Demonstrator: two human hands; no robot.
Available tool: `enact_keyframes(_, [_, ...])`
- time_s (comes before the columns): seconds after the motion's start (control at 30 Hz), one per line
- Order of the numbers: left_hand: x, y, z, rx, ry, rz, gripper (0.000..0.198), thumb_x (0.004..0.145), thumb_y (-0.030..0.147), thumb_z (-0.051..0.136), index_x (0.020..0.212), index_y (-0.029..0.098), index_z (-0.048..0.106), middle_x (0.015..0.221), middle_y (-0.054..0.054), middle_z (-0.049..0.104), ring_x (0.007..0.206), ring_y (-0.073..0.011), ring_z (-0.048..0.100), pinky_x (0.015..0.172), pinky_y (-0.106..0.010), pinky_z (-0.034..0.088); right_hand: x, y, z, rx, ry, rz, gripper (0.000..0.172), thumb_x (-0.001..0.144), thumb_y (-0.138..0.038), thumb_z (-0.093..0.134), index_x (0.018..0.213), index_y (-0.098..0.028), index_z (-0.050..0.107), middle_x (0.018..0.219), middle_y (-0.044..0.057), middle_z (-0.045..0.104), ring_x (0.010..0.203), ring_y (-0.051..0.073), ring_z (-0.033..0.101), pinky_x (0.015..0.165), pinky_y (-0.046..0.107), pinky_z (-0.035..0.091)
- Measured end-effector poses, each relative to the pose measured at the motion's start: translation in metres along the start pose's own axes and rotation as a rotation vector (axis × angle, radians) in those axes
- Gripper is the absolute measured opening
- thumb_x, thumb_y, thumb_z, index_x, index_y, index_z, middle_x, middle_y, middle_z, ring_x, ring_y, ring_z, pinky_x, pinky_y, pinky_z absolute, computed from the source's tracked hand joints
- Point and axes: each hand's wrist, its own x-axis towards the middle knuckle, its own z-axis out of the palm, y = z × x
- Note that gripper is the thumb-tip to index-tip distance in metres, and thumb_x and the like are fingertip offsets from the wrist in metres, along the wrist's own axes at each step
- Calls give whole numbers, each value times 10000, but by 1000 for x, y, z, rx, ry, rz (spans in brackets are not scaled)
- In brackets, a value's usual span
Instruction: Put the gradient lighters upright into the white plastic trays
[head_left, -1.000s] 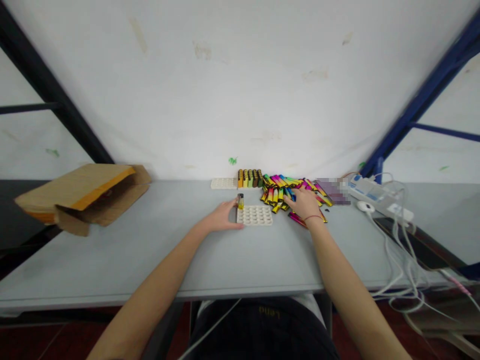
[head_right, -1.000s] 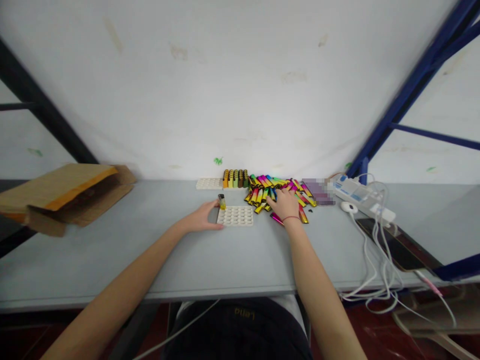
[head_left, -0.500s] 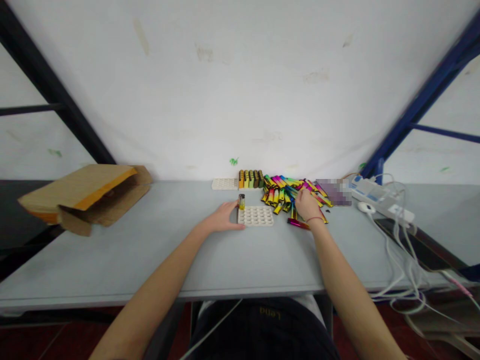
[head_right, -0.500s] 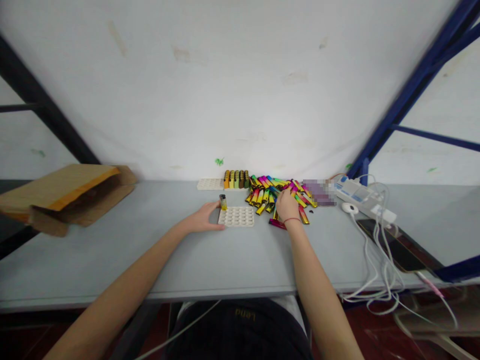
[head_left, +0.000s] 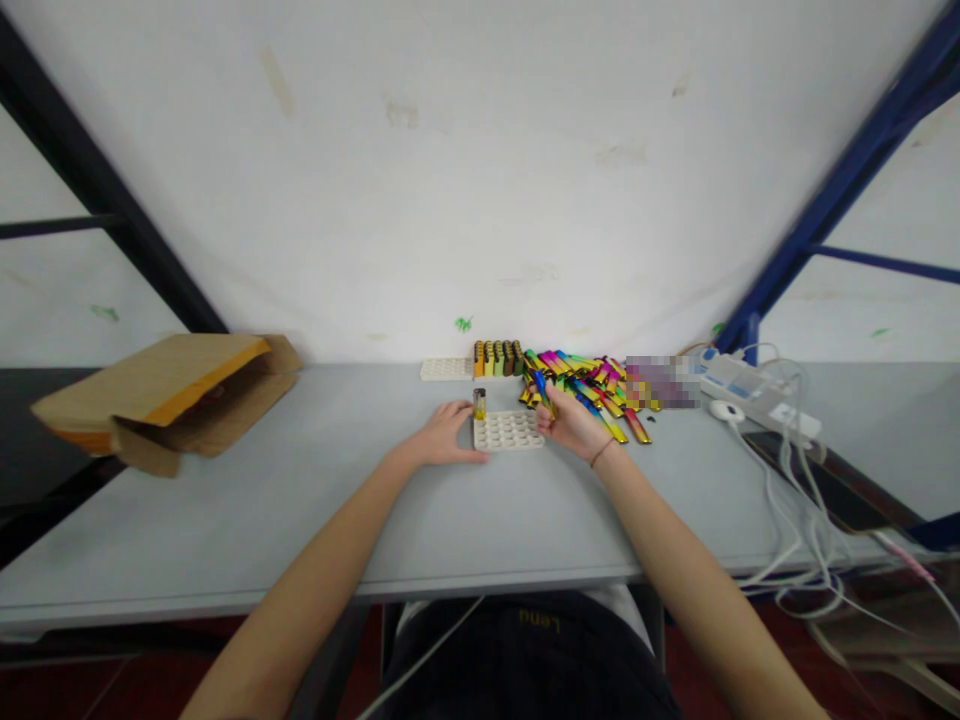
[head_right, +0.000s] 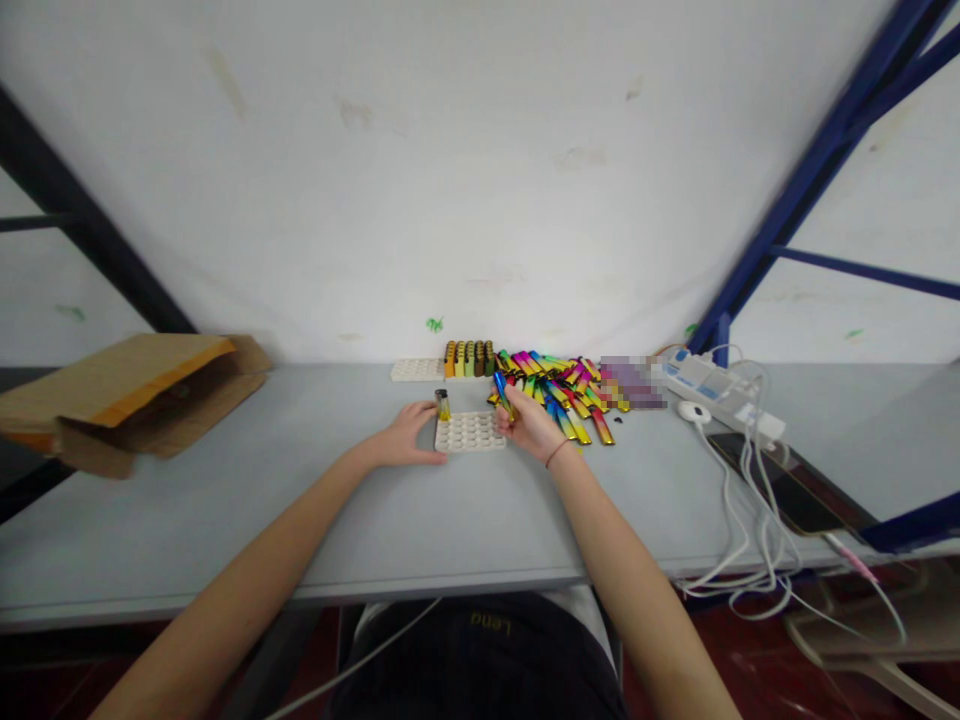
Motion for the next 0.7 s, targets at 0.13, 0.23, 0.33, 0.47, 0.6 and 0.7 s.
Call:
enact_keyframes(0.13, [0, 1, -1, -1, -16, -3, 886, 656, 700, 734, 1356, 196, 534, 1406, -147, 519, 1326, -350, 454, 1168, -494, 328, -6, 2, 16, 8, -38, -24, 318, 776, -447, 681, 822, -242, 443, 700, -48, 575, 517, 103, 466, 496, 225, 397])
enact_keyframes(0.23, [0, 2, -2, 2, -15, -15, 849, 675, 688, 718, 1321, 164, 546, 1400, -173, 521, 1320, -354, 463, 1165, -499, 332, -9, -2, 22, 13, -29, 86, 343, 898, -554, 469, 773, -235, 445, 540, -77, 432, 398, 87, 309, 400, 203, 265])
enact_keyframes(0.33, [1, 1, -1, 0, -5, -11, 835, 667, 679, 720, 1295, 154, 555, 1384, -183, 534, 1304, -363, 478, 1151, -516, 347, -9, -4, 23, -32, 22, 146, 517, 930, -675, 292, 696, -235, 431, 462, -80, 336, 370, 88, 241, 369, 200, 197])
enact_keyframes(0.47, [1, -1, 0, -1, -1, -1, 831, 669, 680, 720, 1305, 174, 552, 1387, -163, 536, 1307, -349, 479, 1151, -500, 350, -8, -1, 20, -105, 64, 145, 578, 880, -761, 320, 606, -252, 356, 428, -72, 311, 358, 90, 233, 349, 212, 174])
enact_keyframes(0.6, [1, -2, 0, -5, -4, -1, 840, 664, 691, 720, 1301, 169, 556, 1390, -170, 536, 1312, -353, 478, 1153, -503, 347, -6, 1, 18, -180, 152, 114, 591, 896, -732, 326, 549, -254, 311, 412, -73, 253, 349, 77, 182, 345, 216, 138])
enact_keyframes(0.7, [0, -2, -1, -3, -5, 1, 836, 667, 697, 713, 1296, 169, 559, 1392, -173, 537, 1312, -357, 478, 1154, -506, 346, -4, 2, 16, -209, 255, 60, 571, 937, -642, 300, 518, -254, 288, 405, -64, 220, 349, 78, 154, 349, 227, 118])
